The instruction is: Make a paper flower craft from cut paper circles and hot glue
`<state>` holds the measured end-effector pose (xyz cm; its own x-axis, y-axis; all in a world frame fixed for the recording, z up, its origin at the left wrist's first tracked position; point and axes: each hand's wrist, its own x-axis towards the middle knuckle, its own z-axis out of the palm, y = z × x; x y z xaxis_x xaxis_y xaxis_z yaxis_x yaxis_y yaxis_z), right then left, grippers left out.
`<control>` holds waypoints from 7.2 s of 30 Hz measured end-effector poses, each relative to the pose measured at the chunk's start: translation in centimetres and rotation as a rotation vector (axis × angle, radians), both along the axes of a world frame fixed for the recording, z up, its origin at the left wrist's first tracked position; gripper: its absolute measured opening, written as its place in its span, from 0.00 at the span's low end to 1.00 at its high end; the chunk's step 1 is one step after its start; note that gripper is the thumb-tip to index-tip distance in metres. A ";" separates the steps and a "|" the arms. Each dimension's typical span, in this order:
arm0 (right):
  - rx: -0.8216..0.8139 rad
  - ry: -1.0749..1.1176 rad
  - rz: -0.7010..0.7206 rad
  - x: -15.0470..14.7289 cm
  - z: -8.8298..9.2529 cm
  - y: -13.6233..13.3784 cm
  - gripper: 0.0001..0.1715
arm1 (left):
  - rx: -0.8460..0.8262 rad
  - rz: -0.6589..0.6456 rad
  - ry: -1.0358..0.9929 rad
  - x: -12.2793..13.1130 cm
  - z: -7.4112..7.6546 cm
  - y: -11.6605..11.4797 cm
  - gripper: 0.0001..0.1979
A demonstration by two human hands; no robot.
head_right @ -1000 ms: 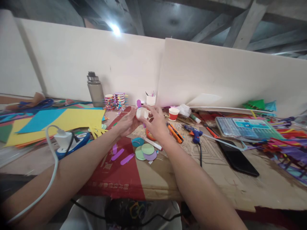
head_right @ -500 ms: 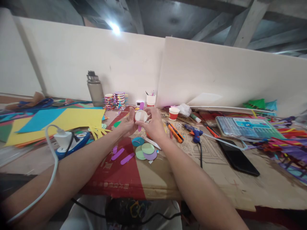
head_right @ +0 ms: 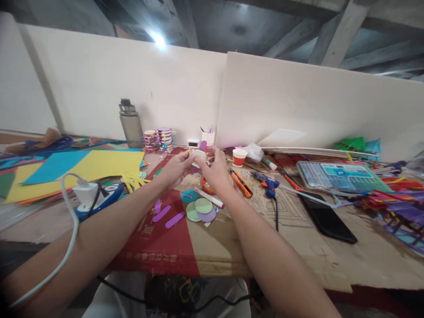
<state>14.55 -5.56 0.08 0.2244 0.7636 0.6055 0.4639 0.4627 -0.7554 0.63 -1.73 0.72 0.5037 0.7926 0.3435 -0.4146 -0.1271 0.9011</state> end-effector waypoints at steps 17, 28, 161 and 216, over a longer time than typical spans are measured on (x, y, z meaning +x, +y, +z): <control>-0.121 0.227 0.094 0.4 0.0 0.5 0.16 | 0.196 0.178 0.227 -0.3 0.6 -0.3 0.16; -0.168 0.118 0.089 0.4 -0.4 0.9 0.13 | 0.203 0.364 0.327 -0.5 1.0 -1.0 0.15; 0.214 0.244 0.166 -0.8 3.0 -1.4 0.07 | -0.245 0.040 -0.038 -0.7 -0.5 1.3 0.16; 0.241 0.096 0.206 -0.4 1.2 -3.0 0.12 | -0.062 0.134 -0.134 0.4 0.1 -0.5 0.25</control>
